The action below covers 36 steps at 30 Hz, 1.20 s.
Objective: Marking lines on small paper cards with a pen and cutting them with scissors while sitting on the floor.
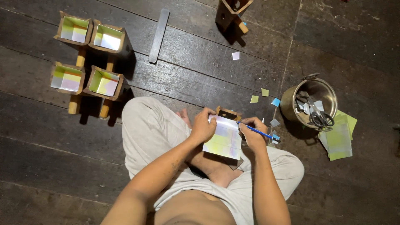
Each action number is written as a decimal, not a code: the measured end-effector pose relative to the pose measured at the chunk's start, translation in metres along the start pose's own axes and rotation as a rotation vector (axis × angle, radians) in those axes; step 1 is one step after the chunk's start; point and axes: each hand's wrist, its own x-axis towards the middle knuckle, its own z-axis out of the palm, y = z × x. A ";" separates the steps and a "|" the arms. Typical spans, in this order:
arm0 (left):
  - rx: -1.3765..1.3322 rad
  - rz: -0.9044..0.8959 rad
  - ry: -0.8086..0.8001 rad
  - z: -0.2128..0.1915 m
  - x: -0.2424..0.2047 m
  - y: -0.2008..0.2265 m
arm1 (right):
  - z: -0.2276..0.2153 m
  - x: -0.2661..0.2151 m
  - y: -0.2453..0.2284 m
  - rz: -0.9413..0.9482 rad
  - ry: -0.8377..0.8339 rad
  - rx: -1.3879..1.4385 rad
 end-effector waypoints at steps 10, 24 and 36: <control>-0.013 0.030 0.021 -0.003 -0.002 0.005 | -0.003 0.003 0.004 -0.040 -0.064 0.024; -0.023 -0.029 -0.020 -0.002 0.000 0.008 | -0.004 -0.004 -0.020 0.000 -0.094 0.029; -0.018 -0.003 -0.005 -0.003 -0.002 0.008 | -0.005 -0.002 -0.013 -0.011 -0.125 0.034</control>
